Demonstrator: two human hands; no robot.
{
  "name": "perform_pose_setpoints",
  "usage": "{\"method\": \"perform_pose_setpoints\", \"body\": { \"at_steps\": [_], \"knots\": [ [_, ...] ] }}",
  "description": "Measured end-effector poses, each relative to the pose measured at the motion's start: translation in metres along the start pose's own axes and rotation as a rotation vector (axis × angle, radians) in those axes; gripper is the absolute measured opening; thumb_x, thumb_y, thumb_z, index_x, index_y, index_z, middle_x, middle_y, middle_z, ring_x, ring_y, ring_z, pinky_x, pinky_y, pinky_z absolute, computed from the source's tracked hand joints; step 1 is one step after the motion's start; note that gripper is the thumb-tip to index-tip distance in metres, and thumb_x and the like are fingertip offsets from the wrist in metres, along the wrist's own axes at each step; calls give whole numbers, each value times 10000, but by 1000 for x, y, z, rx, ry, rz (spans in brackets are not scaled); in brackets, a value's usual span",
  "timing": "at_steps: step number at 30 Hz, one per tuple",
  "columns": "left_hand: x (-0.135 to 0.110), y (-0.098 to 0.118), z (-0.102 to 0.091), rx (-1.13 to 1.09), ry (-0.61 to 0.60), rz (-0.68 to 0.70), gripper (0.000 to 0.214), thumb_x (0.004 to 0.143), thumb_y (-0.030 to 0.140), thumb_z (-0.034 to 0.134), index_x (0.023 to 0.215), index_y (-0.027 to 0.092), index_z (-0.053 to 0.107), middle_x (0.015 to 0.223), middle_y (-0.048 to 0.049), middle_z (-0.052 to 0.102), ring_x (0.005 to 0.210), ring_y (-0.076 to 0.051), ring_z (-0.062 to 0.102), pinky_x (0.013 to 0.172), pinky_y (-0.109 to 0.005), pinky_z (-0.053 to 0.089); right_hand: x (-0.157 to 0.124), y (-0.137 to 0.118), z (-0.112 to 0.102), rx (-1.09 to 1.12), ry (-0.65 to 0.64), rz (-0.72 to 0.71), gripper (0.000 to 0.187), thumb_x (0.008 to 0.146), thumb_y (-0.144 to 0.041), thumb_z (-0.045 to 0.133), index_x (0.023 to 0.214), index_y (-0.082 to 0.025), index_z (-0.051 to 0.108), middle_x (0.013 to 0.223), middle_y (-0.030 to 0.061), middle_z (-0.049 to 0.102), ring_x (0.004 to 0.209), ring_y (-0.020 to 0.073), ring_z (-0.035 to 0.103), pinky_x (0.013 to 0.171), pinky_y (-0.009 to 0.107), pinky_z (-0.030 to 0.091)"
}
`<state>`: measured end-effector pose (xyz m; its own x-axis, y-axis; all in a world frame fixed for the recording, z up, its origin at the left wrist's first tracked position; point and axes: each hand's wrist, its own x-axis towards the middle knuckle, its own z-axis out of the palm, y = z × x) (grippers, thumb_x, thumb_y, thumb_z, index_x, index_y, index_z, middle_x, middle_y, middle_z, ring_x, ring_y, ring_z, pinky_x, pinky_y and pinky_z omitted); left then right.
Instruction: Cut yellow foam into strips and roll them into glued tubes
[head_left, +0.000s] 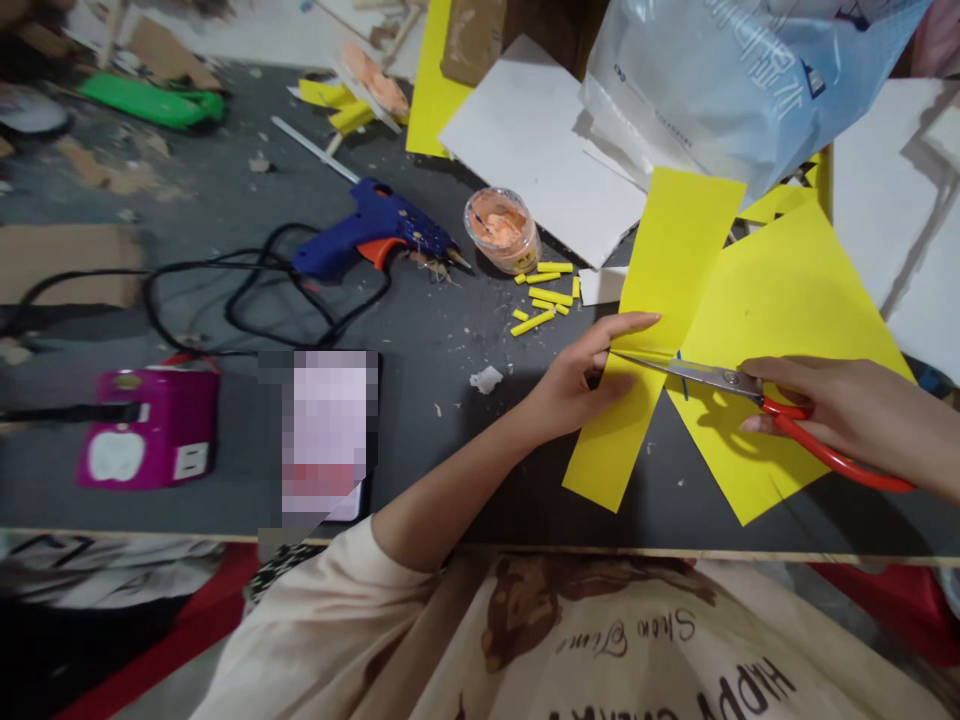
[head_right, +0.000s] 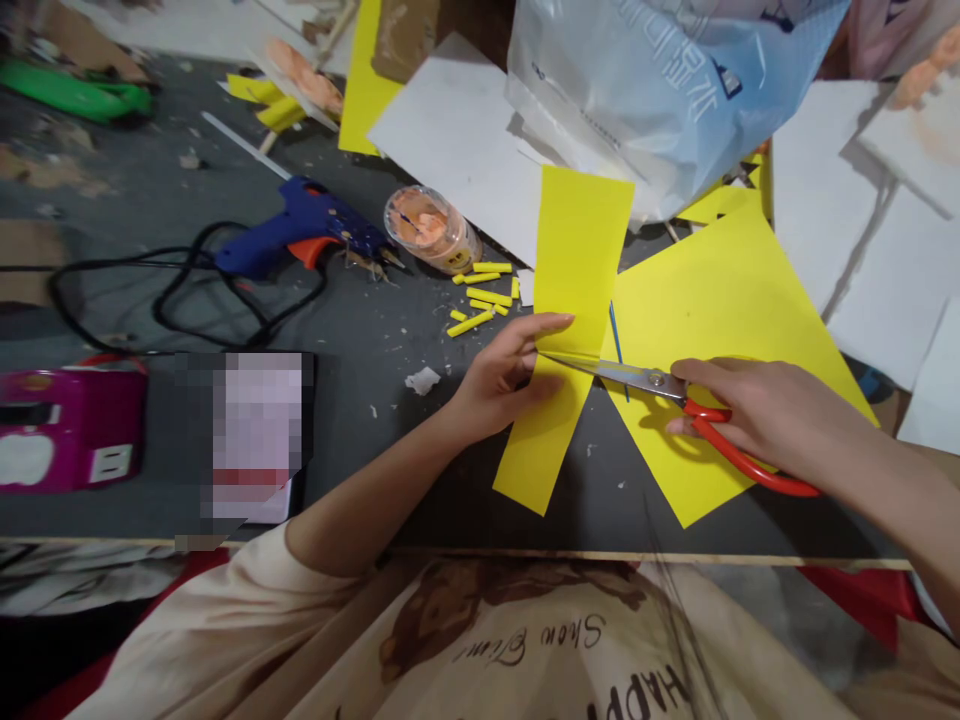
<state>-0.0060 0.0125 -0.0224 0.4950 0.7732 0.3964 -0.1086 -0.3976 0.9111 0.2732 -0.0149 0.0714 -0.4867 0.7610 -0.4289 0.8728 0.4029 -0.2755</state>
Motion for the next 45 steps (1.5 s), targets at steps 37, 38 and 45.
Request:
{"method": "perform_pose_setpoints", "body": {
  "at_steps": [37,38,45],
  "knots": [
    [3,26,-5,351,-161,-166,197,829,260,511,696,215,649,599,35,681,596,-122,587,1140,-551,263,-24,8,17,-551,293,433,565,850,-538,466,1293,-191,512,857,98,716,673,274,655,431,294,351],
    [3,25,-5,343,-151,-158,205,828,264,513,679,219,648,588,34,674,611,-132,597,1148,-559,245,-25,5,12,-576,331,438,507,878,-527,427,1229,-186,559,826,99,713,642,264,645,414,288,310],
    [3,23,-2,213,-57,-129,130,807,219,539,772,201,662,738,-13,732,634,-128,646,910,-367,519,6,-19,-1,-126,446,159,281,906,-314,397,749,-183,590,677,47,688,541,157,596,480,259,344]
  ]
}}
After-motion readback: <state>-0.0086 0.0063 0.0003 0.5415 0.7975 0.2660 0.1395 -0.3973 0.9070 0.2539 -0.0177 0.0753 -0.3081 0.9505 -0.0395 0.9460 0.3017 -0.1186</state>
